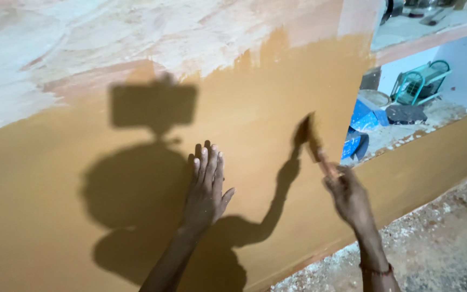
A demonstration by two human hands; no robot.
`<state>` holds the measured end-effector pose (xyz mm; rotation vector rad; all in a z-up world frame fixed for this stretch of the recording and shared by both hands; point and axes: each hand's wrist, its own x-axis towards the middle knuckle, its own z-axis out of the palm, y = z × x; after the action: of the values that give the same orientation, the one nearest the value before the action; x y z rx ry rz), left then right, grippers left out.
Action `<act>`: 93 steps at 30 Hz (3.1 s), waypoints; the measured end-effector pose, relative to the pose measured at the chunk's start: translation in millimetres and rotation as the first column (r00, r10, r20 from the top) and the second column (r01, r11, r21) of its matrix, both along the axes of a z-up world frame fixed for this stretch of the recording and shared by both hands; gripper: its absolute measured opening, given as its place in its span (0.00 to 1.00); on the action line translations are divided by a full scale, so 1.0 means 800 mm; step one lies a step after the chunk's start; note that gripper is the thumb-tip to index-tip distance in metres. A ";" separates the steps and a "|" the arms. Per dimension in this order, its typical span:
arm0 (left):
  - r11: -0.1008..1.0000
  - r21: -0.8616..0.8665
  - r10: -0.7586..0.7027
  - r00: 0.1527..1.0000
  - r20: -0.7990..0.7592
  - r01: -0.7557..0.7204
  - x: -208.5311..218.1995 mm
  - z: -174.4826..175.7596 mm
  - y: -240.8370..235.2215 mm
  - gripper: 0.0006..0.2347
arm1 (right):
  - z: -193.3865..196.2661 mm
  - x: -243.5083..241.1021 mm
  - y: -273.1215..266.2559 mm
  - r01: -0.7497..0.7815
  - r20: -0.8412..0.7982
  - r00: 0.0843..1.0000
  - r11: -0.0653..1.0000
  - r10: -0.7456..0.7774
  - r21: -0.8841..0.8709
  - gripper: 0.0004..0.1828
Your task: The person paints a wall with a brush, applying a light brown coat over a white surface. The person holds the wall with the left hand while brushing with the right hand, working around an electrical outlet and a rectangular opening.
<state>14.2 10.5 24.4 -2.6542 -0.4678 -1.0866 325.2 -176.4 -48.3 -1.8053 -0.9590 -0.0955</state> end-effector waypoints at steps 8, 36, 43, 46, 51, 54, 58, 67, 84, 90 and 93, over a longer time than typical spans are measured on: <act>0.996 0.078 -0.055 0.998 0.044 0.051 -0.009 0.039 -0.014 0.37 | 0.051 0.007 -0.016 -0.353 -0.035 0.936 0.934 0.351 -0.061 0.25; 0.977 0.215 -0.029 0.982 0.187 -0.012 -0.070 0.090 -0.024 0.36 | 0.189 -0.089 -0.027 -0.150 0.345 0.896 0.922 0.280 -0.358 0.24; 0.984 0.179 -0.002 0.988 0.154 -0.026 -0.084 0.097 -0.017 0.37 | 0.176 0.087 -0.013 0.314 0.606 0.773 0.944 -0.189 -0.106 0.23; 0.979 0.198 0.017 0.988 0.153 -0.048 -0.097 0.099 -0.013 0.36 | 0.159 0.164 -0.046 0.250 0.737 0.624 0.960 -0.262 0.129 0.15; 0.984 0.165 0.054 0.992 0.113 -0.073 -0.110 0.103 -0.006 0.36 | 0.159 0.206 -0.050 0.646 0.616 0.553 0.756 -0.560 0.107 0.10; 0.984 0.165 0.056 0.993 0.102 -0.072 -0.111 0.104 -0.003 0.37 | 0.177 0.165 -0.025 0.517 0.912 0.288 0.849 -0.292 0.108 0.09; 0.983 0.174 0.043 0.992 0.117 -0.063 -0.119 0.103 -0.001 0.34 | 0.186 0.031 0.006 0.357 0.933 0.333 0.934 -0.135 0.008 0.26; 0.969 0.210 0.092 0.981 0.173 -0.128 -0.140 0.120 -0.052 0.28 | 0.204 -0.170 -0.041 -0.186 0.208 0.940 0.919 0.269 -0.347 0.20; 0.931 0.181 0.287 0.943 0.166 -0.316 -0.192 0.152 -0.163 0.26 | 0.192 -0.026 -0.092 0.389 0.474 0.827 0.917 -0.304 -0.091 0.18; 0.932 0.228 0.239 0.951 0.198 -0.282 -0.205 0.153 -0.167 0.22 | 0.186 -0.205 -0.095 -0.268 0.507 0.839 0.961 0.196 0.071 0.17; 0.934 0.244 0.209 0.952 0.224 -0.263 -0.213 0.152 -0.173 0.21 | 0.195 -0.251 -0.111 -0.459 0.270 0.858 0.888 0.437 0.024 0.19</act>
<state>-156.2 -127.8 145.6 -2.2008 -0.6110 -1.2401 124.6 -264.9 107.8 -1.4665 -1.5195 -0.0786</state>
